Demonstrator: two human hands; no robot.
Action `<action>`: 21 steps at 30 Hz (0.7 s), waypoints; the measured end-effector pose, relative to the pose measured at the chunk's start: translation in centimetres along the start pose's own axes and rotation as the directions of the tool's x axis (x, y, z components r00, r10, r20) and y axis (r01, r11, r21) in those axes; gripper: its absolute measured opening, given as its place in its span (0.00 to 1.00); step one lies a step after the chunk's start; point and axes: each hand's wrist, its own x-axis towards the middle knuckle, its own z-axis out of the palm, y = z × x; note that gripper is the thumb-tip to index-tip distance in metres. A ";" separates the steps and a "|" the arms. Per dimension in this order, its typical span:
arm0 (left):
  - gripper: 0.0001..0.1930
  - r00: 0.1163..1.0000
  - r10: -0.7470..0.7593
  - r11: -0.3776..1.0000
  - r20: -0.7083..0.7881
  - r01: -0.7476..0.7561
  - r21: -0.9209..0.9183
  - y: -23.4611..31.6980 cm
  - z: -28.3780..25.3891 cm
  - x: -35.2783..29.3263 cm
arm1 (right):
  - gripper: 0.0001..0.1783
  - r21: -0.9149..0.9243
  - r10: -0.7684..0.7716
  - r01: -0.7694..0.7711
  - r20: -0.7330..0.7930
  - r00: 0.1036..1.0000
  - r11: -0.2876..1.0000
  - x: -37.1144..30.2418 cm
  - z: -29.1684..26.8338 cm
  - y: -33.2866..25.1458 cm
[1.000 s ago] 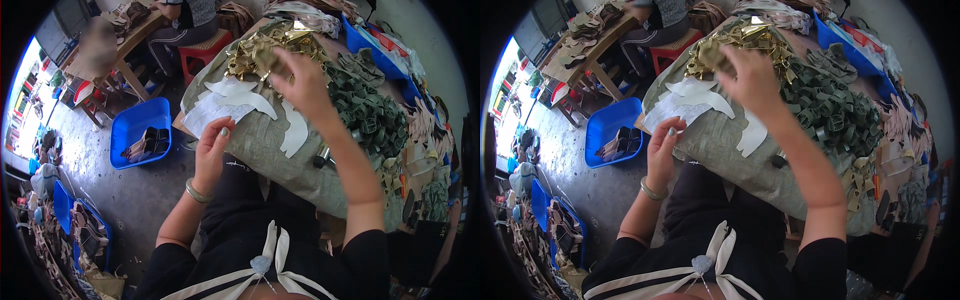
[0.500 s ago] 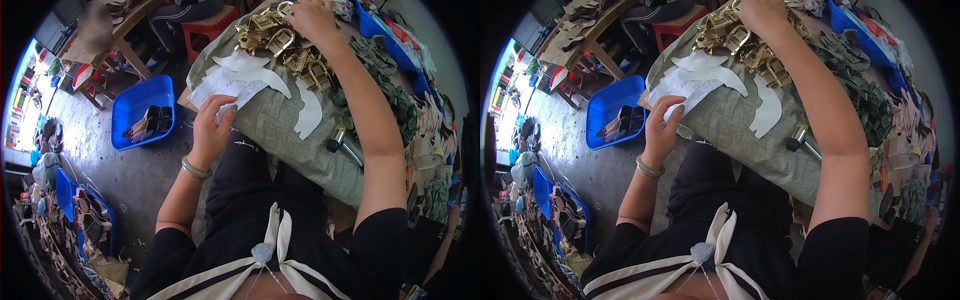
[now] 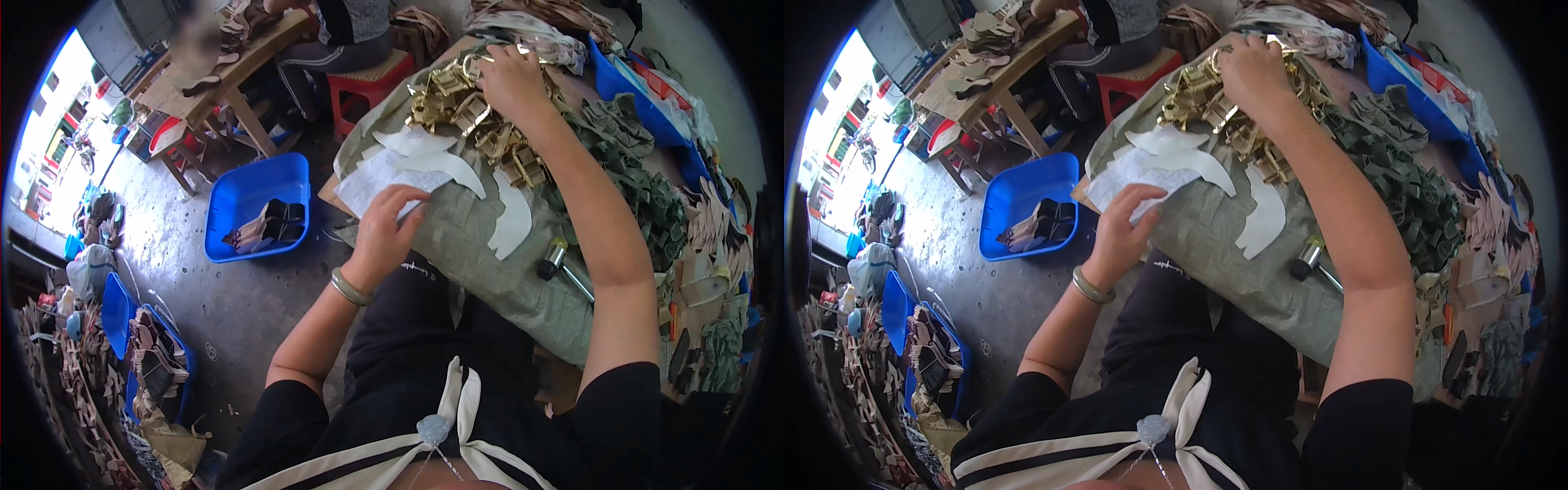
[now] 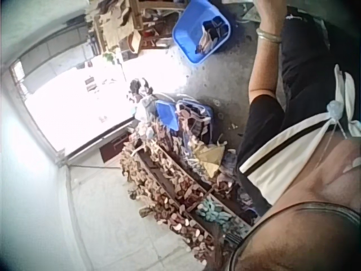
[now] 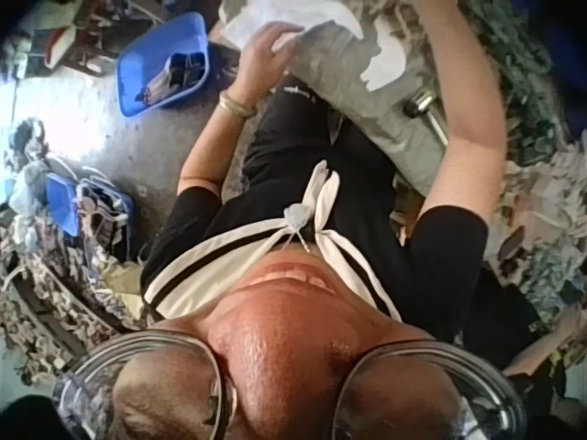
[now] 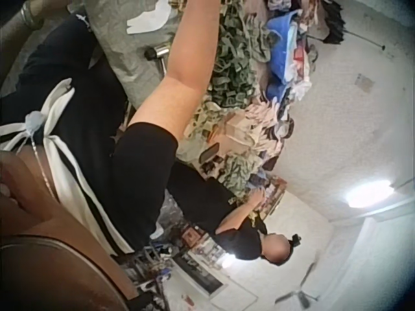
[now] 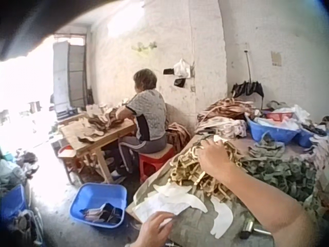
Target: Manually assembling shoe components by attaching material to a heel base and securing it with a hammer.
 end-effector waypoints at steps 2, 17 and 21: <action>0.09 1.000 -0.006 1.000 0.007 0.006 -0.022 -0.3 0.0 -0.6 | 0.08 0.088 -0.077 0.092 -0.165 0.983 0.992 -0.7 -1.4 -1.5; 0.12 0.963 -0.155 0.984 0.222 0.129 0.126 2.0 1.4 -2.0 | 0.12 0.510 -0.044 -0.130 0.315 0.948 0.850 -13.3 0.8 -6.9; 0.26 0.748 -0.408 0.278 0.524 0.648 -0.709 2.3 6.0 -3.0 | 0.07 0.470 -0.127 0.098 0.031 0.991 0.877 -12.4 -3.7 -6.7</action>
